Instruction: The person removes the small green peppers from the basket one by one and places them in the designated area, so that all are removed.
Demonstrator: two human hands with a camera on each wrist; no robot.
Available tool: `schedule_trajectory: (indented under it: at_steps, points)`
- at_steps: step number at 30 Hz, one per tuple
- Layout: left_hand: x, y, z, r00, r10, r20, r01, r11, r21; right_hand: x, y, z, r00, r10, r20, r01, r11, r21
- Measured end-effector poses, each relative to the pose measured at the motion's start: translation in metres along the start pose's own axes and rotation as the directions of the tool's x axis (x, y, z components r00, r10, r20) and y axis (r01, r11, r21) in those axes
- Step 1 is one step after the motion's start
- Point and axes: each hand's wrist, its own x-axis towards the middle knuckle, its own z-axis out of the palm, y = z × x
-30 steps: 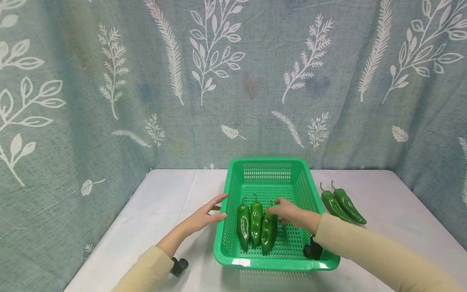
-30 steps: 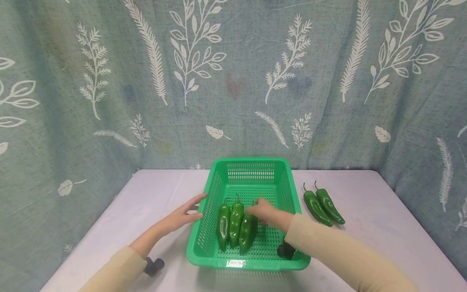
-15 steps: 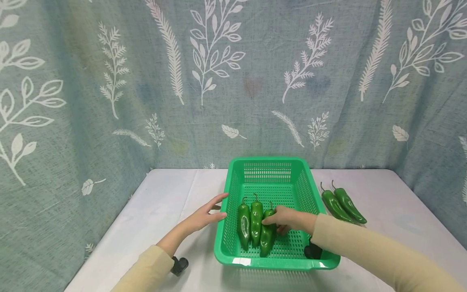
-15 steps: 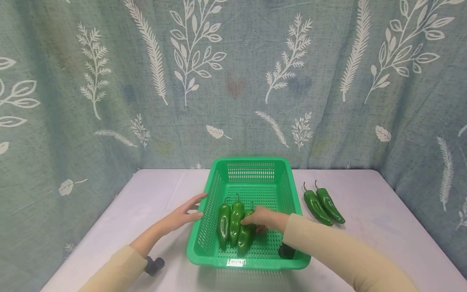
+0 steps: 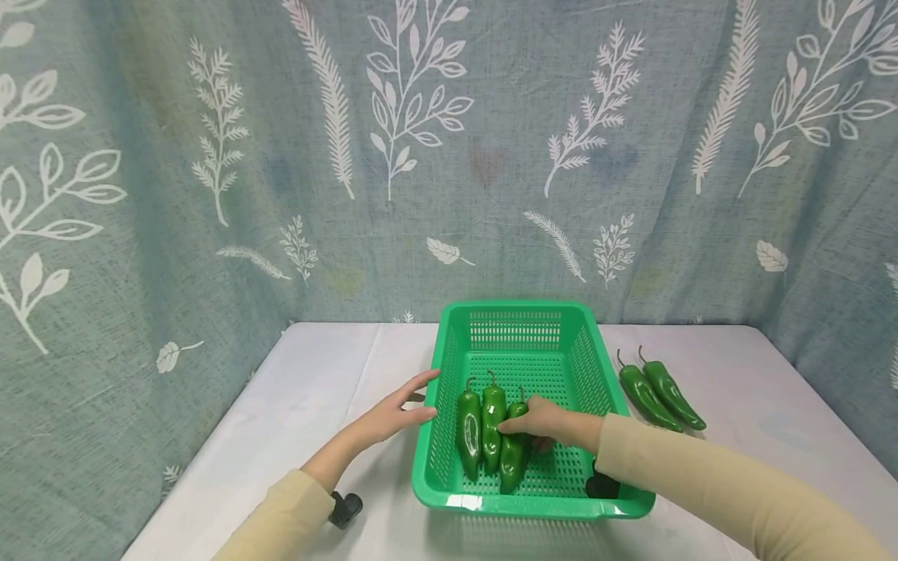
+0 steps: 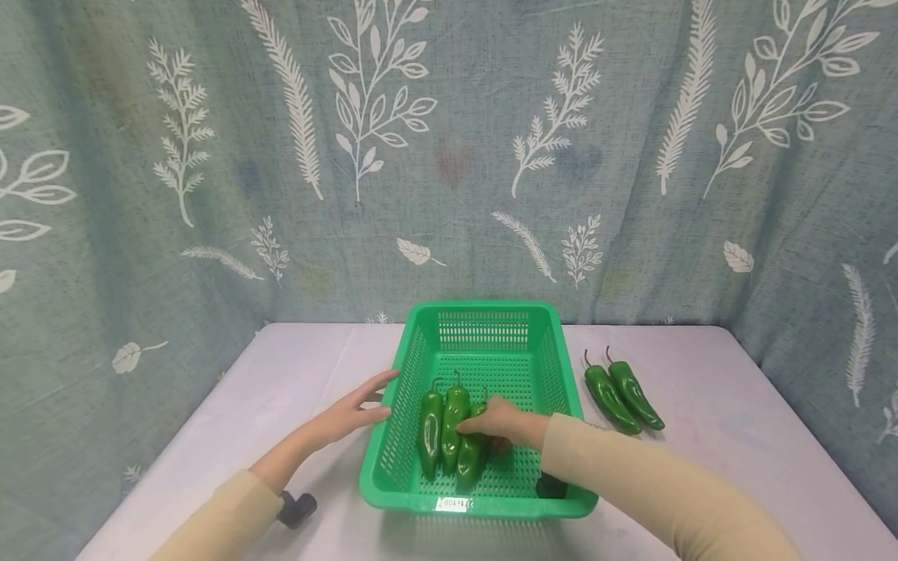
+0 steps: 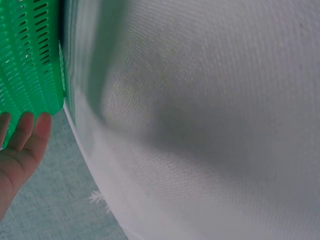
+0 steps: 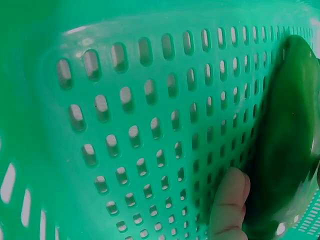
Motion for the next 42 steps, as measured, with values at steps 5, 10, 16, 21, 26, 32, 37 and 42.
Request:
schedule_trajectory:
  at_steps: [5,10,16,21,26,32,37,42]
  points:
    - [0.0,0.0,0.0,1.0,-0.001,0.004,0.001,1.0,0.0,0.001,0.002,0.002,1.0,-0.018,-0.007,0.018,1.0,-0.019]
    - [0.0,-0.003,0.0,1.0,0.0,0.0,0.0,1.0,0.005,0.002,0.003,0.003,1.0,-0.031,-0.003,0.031,0.999,-0.007]
    - [0.001,-0.005,0.0,1.0,0.004,0.003,-0.004,1.0,0.001,0.002,0.001,0.003,0.999,-0.033,0.005,0.033,0.999,0.04]
    - [0.001,-0.005,0.0,1.0,0.011,0.004,-0.011,1.0,0.002,0.002,-0.002,-0.001,0.999,-0.043,0.016,0.041,0.993,0.11]
    - [0.002,-0.005,0.0,1.0,0.009,0.0,-0.009,1.0,0.002,0.001,-0.005,-0.004,0.998,-0.06,0.011,0.058,0.987,0.153]
    - [0.002,-0.004,0.0,1.0,0.009,-0.001,-0.009,1.0,0.007,0.001,-0.008,-0.006,0.998,-0.063,0.006,0.06,0.982,0.18]
    - [0.002,-0.003,0.0,1.0,0.007,0.0,-0.007,1.0,0.011,-0.001,-0.01,-0.01,0.997,-0.079,0.013,0.074,0.972,0.224]
    - [0.002,-0.002,0.0,1.0,-0.003,0.001,0.003,1.0,0.009,-0.004,-0.014,-0.014,0.995,-0.092,0.038,0.079,0.959,0.272]
